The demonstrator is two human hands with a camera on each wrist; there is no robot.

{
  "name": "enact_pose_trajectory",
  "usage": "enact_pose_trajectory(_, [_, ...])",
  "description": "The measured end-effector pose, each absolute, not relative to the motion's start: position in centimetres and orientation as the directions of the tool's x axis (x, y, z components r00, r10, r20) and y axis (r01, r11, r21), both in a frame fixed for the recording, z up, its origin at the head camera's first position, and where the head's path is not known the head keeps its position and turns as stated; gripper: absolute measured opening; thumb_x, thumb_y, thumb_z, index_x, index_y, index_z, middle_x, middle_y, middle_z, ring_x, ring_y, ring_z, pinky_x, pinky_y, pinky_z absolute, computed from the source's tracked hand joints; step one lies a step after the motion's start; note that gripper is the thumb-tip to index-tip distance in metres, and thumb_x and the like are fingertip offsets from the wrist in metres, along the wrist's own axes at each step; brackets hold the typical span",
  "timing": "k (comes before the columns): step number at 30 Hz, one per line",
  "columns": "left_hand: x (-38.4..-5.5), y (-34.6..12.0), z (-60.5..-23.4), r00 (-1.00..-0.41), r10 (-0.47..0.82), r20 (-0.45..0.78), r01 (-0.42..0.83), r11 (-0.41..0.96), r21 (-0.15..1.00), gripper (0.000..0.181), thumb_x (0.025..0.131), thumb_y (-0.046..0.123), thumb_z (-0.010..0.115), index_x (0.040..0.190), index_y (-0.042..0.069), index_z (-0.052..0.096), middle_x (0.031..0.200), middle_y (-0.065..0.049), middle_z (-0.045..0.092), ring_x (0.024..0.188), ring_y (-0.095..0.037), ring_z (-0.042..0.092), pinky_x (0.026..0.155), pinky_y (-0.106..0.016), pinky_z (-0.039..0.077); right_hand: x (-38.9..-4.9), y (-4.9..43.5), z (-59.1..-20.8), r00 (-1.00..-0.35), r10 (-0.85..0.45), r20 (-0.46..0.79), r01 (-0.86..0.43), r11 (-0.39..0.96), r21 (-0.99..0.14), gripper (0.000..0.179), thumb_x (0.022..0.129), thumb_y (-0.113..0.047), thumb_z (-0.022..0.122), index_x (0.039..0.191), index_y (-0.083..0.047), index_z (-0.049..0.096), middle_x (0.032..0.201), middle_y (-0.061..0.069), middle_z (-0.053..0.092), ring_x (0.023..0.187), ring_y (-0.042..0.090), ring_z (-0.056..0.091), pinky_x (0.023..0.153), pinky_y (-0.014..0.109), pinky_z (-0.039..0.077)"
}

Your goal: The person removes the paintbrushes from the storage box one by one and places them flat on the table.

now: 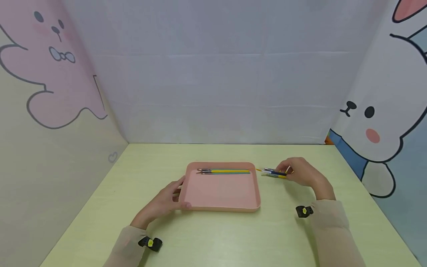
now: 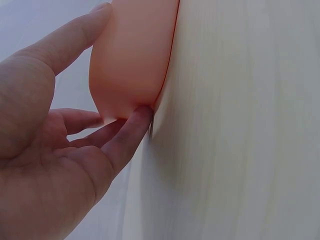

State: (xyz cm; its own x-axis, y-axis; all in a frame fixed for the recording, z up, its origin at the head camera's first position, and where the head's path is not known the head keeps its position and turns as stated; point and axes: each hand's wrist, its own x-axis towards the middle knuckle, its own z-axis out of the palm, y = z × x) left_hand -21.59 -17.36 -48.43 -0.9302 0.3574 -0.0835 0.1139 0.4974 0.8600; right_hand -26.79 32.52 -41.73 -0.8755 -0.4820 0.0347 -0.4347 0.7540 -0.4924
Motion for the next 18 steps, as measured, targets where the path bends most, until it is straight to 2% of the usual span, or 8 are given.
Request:
enact_pose_trajectory(3, [-21.5,-17.3,-48.3,-0.929,0.362,-0.081,0.113,0.485,0.867,0.111,0.084,0.034,0.093,0.171,0.021,0.025,0.158,-0.013,0.044,0.140,-0.032,0.055,0.114,-0.047,0.051,-27.0,32.8,-42.2,-0.883,-0.470,0.020,-0.416,0.760,-0.499,0.031,0.088,0.015,0.075,0.114,-0.002,0.077,0.110,0.012,0.076,0.094,0.027,0.071,0.077,0.032,0.061])
enact_pose_trajectory(10, [-21.5,-17.4,-48.4,-0.932,0.350,-0.092,0.096,0.484,0.870,0.112,0.084,0.034,0.093,0.171,0.020,0.025,0.157,-0.013,0.045,0.141,-0.032,0.055,0.114,-0.046,0.051,-27.3,33.4,-43.5,-0.888,-0.460,0.002,-0.401,0.774,-0.490,0.035,0.084,0.022,0.070,0.110,0.000,0.077,0.108,0.013,0.076,0.099,0.033,0.071,0.084,0.047,0.063])
enact_pose_trajectory(18, [-21.5,-17.3,-48.3,-0.932,0.352,-0.087,0.106,0.495,0.863,0.110,0.084,0.034,0.093,0.171,0.022,0.026,0.156,-0.013,0.046,0.139,-0.031,0.056,0.114,-0.047,0.051,-27.6,33.8,-44.1,-0.890,-0.457,-0.001,-0.409,0.797,-0.444,0.038,0.082,0.023,0.068,0.106,-0.005,0.079,0.102,0.007,0.075,0.093,0.025,0.068,0.080,0.042,0.061])
